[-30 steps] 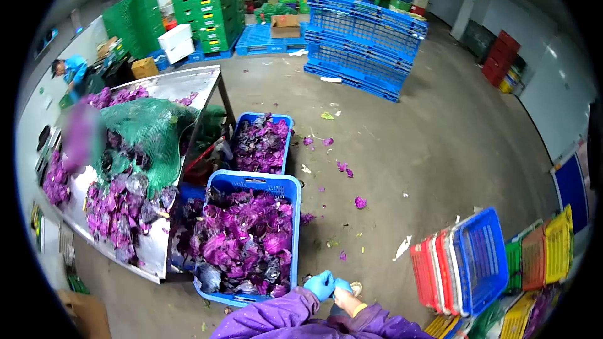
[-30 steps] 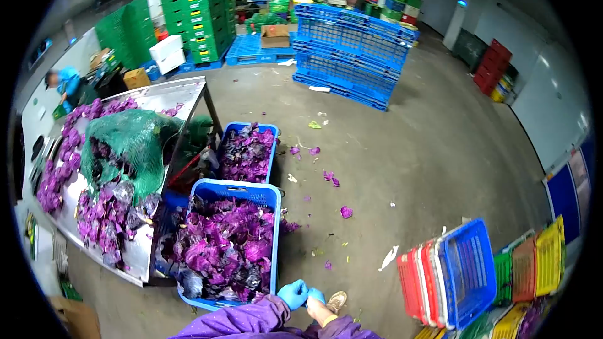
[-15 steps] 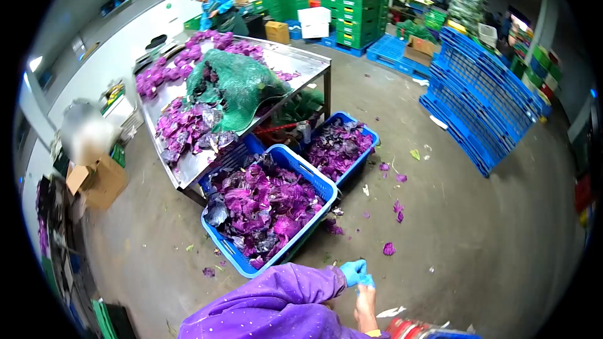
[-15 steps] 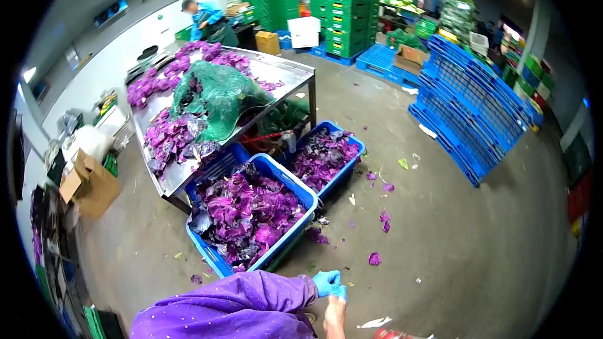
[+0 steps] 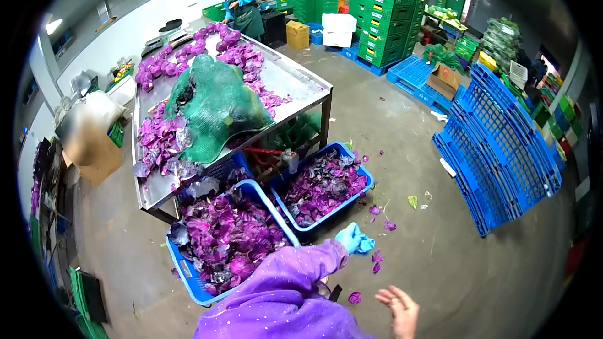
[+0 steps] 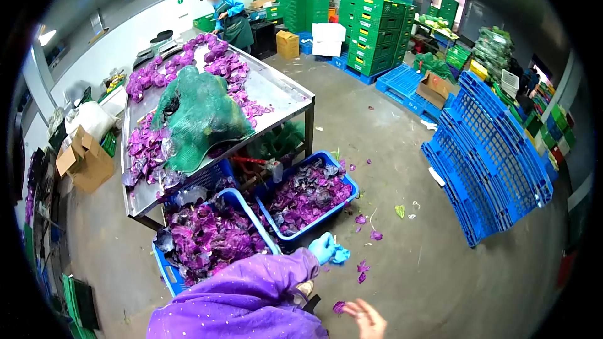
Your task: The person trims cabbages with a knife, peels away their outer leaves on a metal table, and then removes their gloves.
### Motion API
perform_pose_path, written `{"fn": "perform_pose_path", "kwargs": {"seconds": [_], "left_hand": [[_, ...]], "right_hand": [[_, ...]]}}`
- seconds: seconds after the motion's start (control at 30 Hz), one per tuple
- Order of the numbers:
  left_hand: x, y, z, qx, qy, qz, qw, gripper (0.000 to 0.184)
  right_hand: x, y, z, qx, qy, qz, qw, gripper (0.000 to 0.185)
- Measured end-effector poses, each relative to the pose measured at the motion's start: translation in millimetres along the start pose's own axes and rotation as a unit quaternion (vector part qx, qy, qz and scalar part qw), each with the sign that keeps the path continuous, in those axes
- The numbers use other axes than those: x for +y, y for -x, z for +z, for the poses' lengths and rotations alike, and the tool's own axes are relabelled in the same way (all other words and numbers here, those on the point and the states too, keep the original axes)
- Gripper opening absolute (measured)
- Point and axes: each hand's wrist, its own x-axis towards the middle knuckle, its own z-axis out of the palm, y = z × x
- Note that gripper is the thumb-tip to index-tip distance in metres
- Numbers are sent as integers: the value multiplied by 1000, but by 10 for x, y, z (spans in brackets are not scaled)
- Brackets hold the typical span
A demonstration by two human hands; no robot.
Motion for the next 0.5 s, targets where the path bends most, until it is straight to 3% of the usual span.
{"fn": "perform_pose_path", "kwargs": {"seconds": [0.03, 0.07, 0.1, 0.13, 0.17, 0.2, 0.27, 0.33, 0.43, 0.5], "left_hand": [[99, -261, 34, -12, 9, 32, 999, 5], [-180, -640, 210, -25, -1, 137, 990, 5], [194, -716, 278, -104, -79, 78, 988, 8], [418, -842, 376, -115, -110, 281, 947, 7], [487, -981, 566, -192, -12, 146, 970, 5], [528, -1131, 758, -262, 87, 7, 961, 5], [570, -1455, 903, -356, 180, -15, 917, 8], [692, -1949, 1179, -320, 229, -17, 919, 11], [881, -2507, 1417, -211, 217, 1, 953, 17], [1088, -2832, 1568, -122, 228, -34, 965, 15]], "right_hand": [[-54, -249, -141, 56, 9, -9, 998, 38], [-56, -535, -329, 111, 17, -18, 993, 41], [-7, -849, -600, 86, 75, -12, 993, 52], [110, -1173, -764, 86, 69, -24, 994, 55], [221, -1497, -921, 86, 65, -36, 994, 58], [186, -1781, -1017, 86, 61, -46, 993, 61], [156, -2304, -1162, 4, -60, -3, 998, 65], [153, -3110, -1514, -124, -233, 24, 964, 62], [-29, -3844, -1951, -248, -229, 154, 928, 48], [-309, -4209, -2144, -230, -364, 193, 882, 46]]}}
